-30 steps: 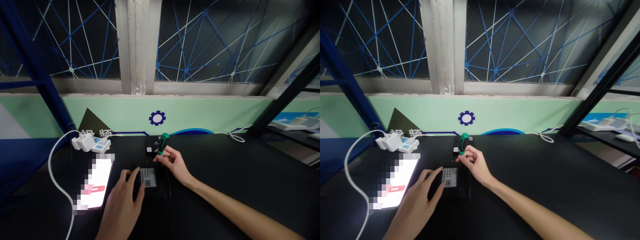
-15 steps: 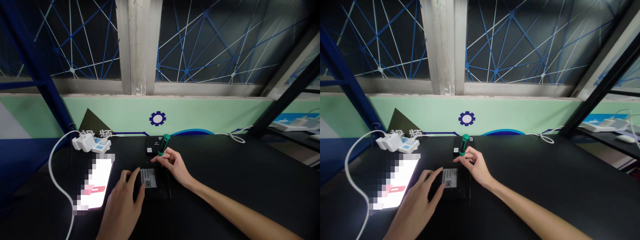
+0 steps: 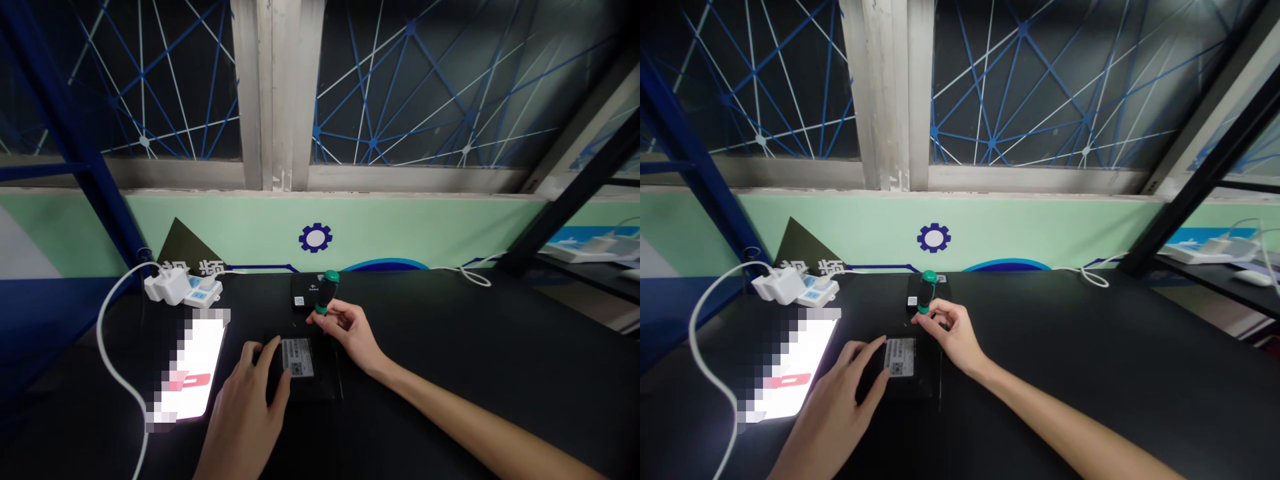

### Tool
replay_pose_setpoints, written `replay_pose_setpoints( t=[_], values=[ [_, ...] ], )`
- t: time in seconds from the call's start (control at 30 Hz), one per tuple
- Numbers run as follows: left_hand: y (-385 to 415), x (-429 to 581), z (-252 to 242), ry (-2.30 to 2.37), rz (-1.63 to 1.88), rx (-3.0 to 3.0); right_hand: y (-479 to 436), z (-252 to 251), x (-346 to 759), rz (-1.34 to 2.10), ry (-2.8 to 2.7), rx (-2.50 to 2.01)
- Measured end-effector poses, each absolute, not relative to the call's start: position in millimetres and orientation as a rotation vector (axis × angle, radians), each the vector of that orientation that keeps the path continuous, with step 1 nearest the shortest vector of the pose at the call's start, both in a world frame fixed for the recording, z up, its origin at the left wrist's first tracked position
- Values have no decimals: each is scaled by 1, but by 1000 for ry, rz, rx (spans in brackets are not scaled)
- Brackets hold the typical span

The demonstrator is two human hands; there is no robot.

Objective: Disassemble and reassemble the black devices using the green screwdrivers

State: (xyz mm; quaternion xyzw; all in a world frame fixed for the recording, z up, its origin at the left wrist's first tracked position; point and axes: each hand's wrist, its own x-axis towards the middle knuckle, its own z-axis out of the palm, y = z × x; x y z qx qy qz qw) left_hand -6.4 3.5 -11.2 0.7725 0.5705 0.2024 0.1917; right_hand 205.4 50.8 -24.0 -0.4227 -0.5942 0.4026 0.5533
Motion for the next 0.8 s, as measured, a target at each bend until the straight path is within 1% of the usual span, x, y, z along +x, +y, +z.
replay_pose_setpoints(
  t=[0.53,0.8],
  values=[
    [3,-6,-12,1635,532,2176,50,-22,205,900,-1404,-1002],
    [2,-6,-10,1611,540,2191,52,-26,204,952,-1346,-998]
  ],
)
